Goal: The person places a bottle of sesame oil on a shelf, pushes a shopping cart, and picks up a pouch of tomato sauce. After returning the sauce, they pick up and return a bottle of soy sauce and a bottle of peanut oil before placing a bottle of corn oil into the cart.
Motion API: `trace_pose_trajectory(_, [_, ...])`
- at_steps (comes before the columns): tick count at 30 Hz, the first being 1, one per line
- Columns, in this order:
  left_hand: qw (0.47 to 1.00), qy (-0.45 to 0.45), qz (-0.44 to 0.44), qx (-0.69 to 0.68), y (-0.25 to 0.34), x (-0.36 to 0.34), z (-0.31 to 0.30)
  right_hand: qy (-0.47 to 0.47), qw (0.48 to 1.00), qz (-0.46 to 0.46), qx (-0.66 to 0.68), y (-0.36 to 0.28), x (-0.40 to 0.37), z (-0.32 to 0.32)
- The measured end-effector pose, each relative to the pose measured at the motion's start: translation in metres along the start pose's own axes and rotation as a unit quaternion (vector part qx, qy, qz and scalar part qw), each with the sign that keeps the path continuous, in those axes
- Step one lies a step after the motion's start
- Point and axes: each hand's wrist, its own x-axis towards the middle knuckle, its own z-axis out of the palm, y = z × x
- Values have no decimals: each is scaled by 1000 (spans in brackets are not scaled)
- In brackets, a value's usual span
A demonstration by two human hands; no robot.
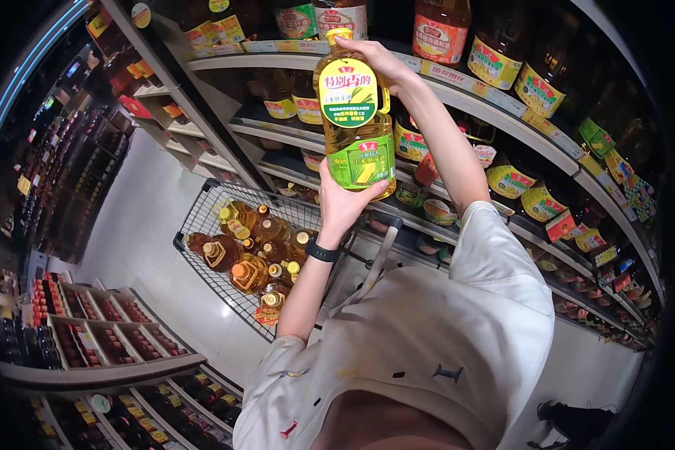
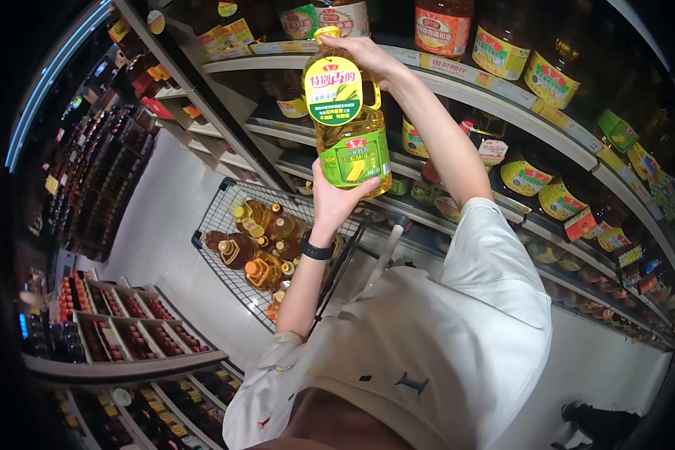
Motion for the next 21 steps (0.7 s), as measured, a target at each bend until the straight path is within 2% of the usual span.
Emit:
trace_pose_trajectory(5, [1000,10,27,-13,-7,25,3,-2,1000,1,-11,2,27,-10])
trace_pose_trajectory(10, [996,65,-18,63,-12,36,-1,-63,998,-19,16,12,51,-3])
trace_pose_trajectory(15, [995,52,-34,77,-14,44,-15,-27,990,-117,78,15,69,11])
trace_pose_trajectory(17, [996,48,-20,72,-18,50,-19,-34,990,-99,94,20,72,4])
trace_pose_trajectory(21, [998,29,-15,54,-28,51,-26,-9,1000,5,7,28,70,2])
